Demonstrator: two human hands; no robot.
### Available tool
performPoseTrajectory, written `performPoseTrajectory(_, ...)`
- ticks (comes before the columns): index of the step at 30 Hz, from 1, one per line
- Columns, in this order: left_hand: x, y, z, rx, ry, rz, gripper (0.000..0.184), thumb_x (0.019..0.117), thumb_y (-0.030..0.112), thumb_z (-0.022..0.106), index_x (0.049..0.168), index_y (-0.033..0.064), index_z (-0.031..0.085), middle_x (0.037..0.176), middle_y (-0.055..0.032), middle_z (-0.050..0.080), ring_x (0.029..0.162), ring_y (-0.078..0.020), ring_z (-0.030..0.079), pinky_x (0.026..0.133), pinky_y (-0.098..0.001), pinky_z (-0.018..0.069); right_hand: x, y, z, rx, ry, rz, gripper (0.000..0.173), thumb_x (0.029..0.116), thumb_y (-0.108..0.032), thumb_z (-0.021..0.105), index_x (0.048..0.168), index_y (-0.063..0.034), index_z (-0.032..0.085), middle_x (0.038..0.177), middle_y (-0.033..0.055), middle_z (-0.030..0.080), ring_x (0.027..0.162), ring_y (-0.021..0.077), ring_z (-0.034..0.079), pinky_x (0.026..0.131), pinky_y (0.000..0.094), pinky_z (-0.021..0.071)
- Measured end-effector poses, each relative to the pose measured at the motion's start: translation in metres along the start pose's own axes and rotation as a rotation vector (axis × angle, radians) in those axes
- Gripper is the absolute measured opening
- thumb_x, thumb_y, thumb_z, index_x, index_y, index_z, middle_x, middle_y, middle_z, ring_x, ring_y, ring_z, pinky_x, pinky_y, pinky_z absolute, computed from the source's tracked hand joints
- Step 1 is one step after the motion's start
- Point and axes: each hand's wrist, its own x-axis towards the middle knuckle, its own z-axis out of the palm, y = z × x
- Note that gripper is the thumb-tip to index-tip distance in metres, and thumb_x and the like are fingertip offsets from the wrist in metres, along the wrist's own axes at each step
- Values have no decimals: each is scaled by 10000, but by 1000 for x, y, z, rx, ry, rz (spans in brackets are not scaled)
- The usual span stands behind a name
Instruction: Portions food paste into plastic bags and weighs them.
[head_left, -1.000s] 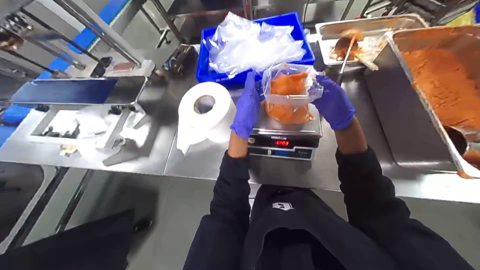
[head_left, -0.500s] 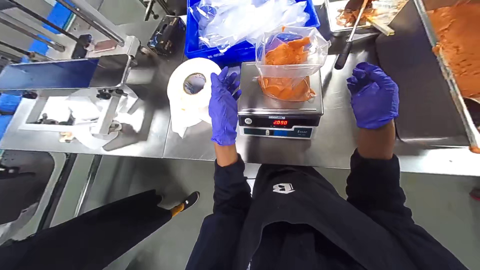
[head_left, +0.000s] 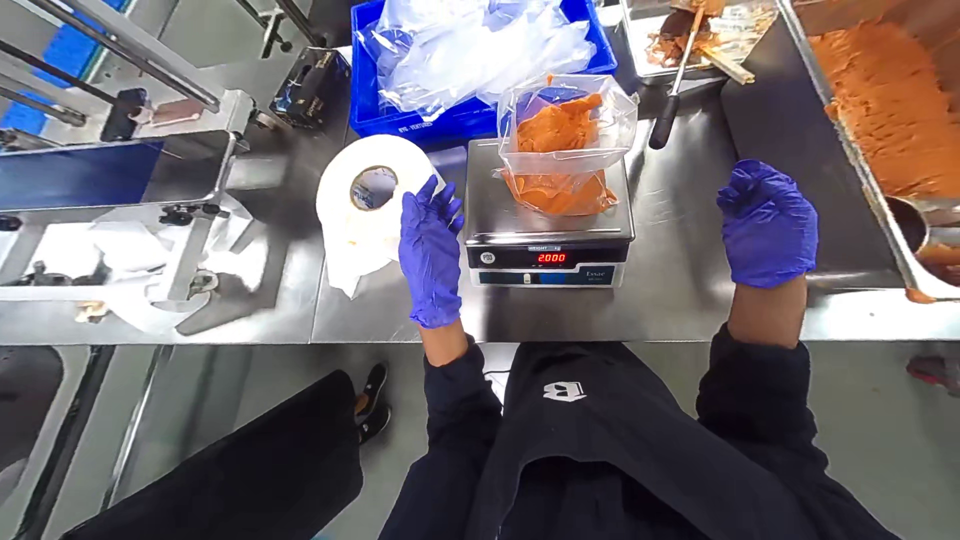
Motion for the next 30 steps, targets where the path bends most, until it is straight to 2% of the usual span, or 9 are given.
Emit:
performPoseTrajectory(7,3,-2,-11,-17,-46,31,532,1125,320,145,1262,65,591,1012,-41,736,849,-106,698,776,-252,572,-2,5,3,28,8,31,390,1086,-137,293,988,-143,671,865,-53,722,791,48,680,770,214,574)
performPoseTrajectory(12,23,0,18,-8,-130,-16,467,1126,265,233,1281,-2,583,1046,-83,725,950,-150,705,882,-302,571,-4,2,48,-96,-225,110,443,1100,-178,227,1117,-109,664,1017,-17,743,913,85,699,847,259,579)
performPoseTrajectory(15,36,0,42,74,-153,-40,403,1120,243,292,1319,19,561,1100,-74,700,992,-145,684,910,-309,553,-2,2,69,-143,-309,167,434,1110,-186,233,1186,-59,641,1068,16,742,960,111,708,885,275,580)
performPoseTrajectory(17,48,1,57,145,-265,-74,426,1114,295,319,1385,53,540,1147,-78,692,1021,-147,673,917,-323,542,3,3,85,-106,-344,242,401,1118,-197,247,1213,-58,611,1063,20,743,981,128,718,907,296,587)
performPoseTrajectory(20,52,19,83,222,-378,-142,441,1083,473,392,1315,176,623,1091,6,709,917,-74,671,787,-256,568,12,5,123,38,-425,319,327,1120,-218,284,1169,-104,587,1019,7,719,965,123,703,905,317,592)
performPoseTrajectory(22,43,39,91,220,-368,-154,457,1079,491,370,1297,168,608,1054,3,673,776,-54,618,654,-208,523,12,3,148,77,-433,272,290,1046,-114,379,982,-139,661,875,-31,733,817,65,700,766,256,601)
performPoseTrajectory(24,37,59,89,187,-362,-147,472,1082,476,360,1298,133,602,1067,-5,661,756,-41,601,629,-186,503,4,-16,164,-17,-435,222,222,965,-35,468,886,-167,628,783,-67,702,715,23,673,661,213,588)
performPoseTrajectory(27,16,90,57,-26,-327,-104,434,1094,391,315,1192,101,623,1072,-24,673,712,-38,605,577,-168,495,-22,-51,180,-96,-543,196,178,888,-37,561,911,-191,649,793,-92,714,688,0,678,623,181,593)
performPoseTrajectory(30,-20,125,8,-212,-296,-78,580,1079,464,230,1269,70,610,1062,-54,697,713,-67,641,589,-190,535,-50,-66,202,-10,-769,239,115,901,-135,675,973,-206,729,883,-75,752,768,8,709,684,188,610)
